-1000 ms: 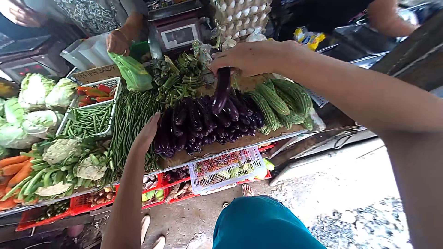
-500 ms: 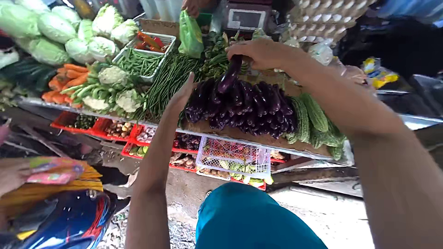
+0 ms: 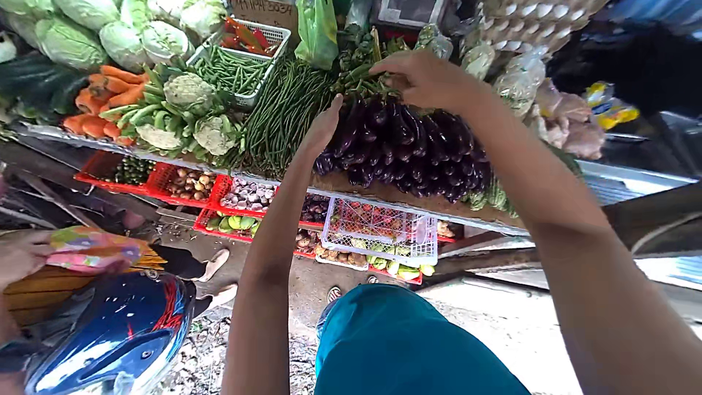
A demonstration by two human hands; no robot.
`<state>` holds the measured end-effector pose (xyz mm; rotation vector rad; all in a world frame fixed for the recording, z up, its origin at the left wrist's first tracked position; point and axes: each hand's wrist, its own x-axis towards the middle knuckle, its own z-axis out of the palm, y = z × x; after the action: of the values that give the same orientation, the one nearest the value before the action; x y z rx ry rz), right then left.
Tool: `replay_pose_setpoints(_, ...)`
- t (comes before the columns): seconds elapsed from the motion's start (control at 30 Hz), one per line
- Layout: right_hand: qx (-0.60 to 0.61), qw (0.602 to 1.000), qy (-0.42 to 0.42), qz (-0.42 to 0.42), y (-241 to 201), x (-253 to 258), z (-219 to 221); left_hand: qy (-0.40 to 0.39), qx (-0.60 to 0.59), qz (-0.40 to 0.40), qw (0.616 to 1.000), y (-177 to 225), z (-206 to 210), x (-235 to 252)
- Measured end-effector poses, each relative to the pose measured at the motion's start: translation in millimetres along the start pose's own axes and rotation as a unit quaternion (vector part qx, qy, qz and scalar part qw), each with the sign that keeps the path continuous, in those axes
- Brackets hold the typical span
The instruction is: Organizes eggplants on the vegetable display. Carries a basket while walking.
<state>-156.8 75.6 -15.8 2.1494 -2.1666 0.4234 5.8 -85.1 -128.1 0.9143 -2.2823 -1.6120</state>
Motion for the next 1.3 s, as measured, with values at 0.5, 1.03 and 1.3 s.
replay_pose_setpoints(0.5, 0.141, 0.863, -0.32, 0.365, -40.1, -287.9, 360.7, 0.298, 0.019, 0.183, 0.937, -191.3, 7.5, -101.4)
replay_pose_setpoints(1.03, 0.134, 0.859, -0.251, 0.425, -160.5, -390.9, 373.3, 0.171, 0.065, -0.186, 0.965, -486.4, 140.5, -330.1)
replay_pose_setpoints(1.3, 0.147, 0.843, -0.168, 0.489, -323.8, -535.6, 397.4, -0.01, 0.166, -0.262, 0.951, -569.0, 209.0, -434.1)
